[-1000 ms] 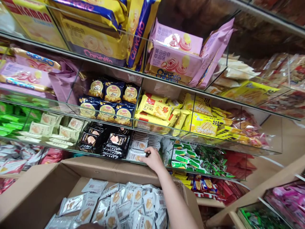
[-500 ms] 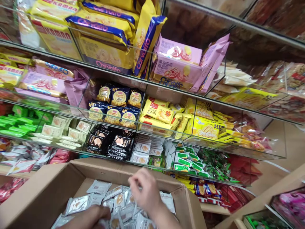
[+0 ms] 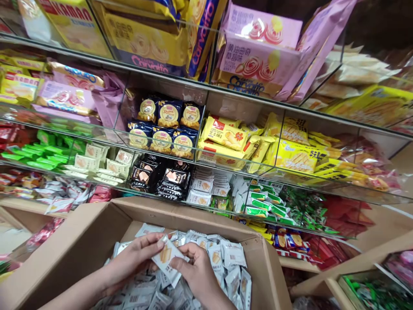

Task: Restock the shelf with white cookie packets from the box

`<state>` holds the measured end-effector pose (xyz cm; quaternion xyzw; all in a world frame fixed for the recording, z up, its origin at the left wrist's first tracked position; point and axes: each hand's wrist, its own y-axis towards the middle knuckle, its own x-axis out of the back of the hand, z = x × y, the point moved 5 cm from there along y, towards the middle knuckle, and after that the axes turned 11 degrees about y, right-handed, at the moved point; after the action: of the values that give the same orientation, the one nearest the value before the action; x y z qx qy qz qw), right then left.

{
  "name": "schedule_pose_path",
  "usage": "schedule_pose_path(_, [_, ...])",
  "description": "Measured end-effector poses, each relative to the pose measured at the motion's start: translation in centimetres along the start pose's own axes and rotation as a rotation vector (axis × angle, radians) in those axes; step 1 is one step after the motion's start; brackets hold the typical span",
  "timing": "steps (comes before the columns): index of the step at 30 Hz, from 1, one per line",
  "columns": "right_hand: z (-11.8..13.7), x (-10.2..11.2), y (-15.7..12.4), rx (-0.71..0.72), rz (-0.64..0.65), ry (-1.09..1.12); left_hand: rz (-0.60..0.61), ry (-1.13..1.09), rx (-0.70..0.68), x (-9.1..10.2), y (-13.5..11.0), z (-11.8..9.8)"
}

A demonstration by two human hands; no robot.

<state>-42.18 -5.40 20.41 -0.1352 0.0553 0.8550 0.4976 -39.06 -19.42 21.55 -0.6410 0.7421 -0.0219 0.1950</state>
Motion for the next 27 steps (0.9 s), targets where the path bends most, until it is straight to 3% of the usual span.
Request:
schedule_pose_path(5, [-1.1,0.5,-0.2,-0.052,-0.091,0.097,0.014,-0.019,0.025,-0.6,-0.1,0.5])
schedule_pose_path(11, [-1.3,0.6,0.1,-0.063,-0.038,0.232,-0.023,-0.085,0.041,0.0,0.3,0.9])
schedule_pose_path(18, [0.9,2.3,0.6,0.062,-0.279,0.169,0.094,0.17,-0.024,-1.3,-0.4,-0.5])
schedule_pose_path(23, [1.0,1.1,0.4,0.043,-0.191,0.046,0.159,0.328,-0.062,-2.6,-0.8,-0.9])
schedule_pose_path(27, [-0.3,-0.7,-0.2,0.006,-0.075,0.183,0.071,0.26,-0.168,-2.0,-0.2,-0.4])
